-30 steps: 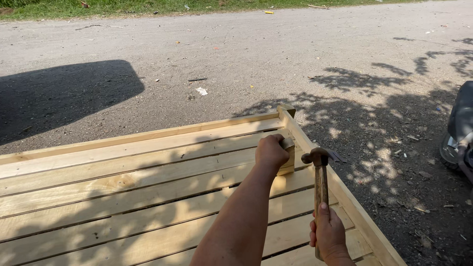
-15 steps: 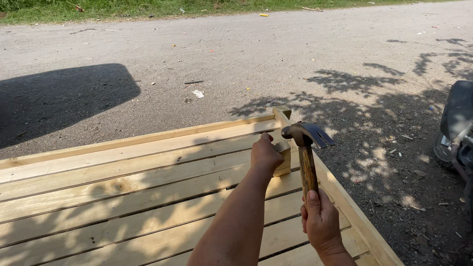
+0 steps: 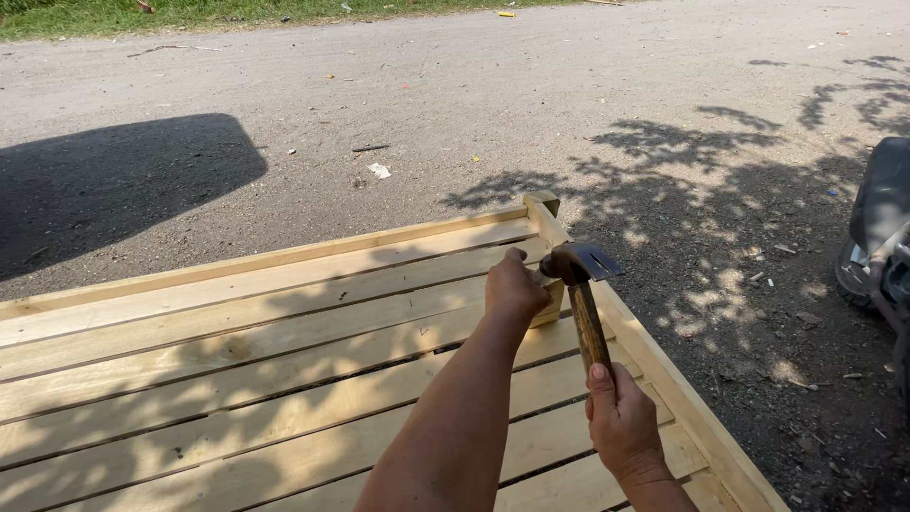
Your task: The person uses a hammer to drive nails into a wooden frame, securing a vertical support piece to the slatted base. The person repeatedly positions the support and hammers nails along its length.
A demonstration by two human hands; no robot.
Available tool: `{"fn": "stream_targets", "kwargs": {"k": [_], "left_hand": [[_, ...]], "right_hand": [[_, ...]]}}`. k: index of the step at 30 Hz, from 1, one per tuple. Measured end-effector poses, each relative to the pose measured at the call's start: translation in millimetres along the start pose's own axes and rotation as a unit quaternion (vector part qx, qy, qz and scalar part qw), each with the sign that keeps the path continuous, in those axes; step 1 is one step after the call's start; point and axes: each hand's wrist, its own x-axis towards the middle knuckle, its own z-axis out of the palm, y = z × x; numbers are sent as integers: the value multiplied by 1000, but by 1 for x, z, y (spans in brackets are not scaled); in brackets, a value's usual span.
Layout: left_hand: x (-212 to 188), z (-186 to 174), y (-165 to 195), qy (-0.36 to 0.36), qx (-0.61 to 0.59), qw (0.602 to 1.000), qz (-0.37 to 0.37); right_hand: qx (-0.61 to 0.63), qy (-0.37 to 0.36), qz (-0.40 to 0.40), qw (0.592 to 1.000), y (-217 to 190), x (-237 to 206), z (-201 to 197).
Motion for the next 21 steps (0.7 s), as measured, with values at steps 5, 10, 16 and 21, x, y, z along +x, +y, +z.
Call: {"fn": "stream_targets", "kwargs": {"k": [5, 10, 16, 21], "left_hand": [[-6, -1, 6, -32, 47, 998, 21], [-14, 6, 29, -69, 184, 979, 48], [-22, 23, 38, -15, 181, 982, 52], [-12, 26, 29, -1, 85, 986, 142]], "right_hand": [[73, 37, 47, 996, 2, 17, -22], [21, 60, 110, 992, 20, 37, -43], [8, 64, 212, 975, 70, 33, -47], [19, 52, 238, 970, 69, 29, -44]]}}
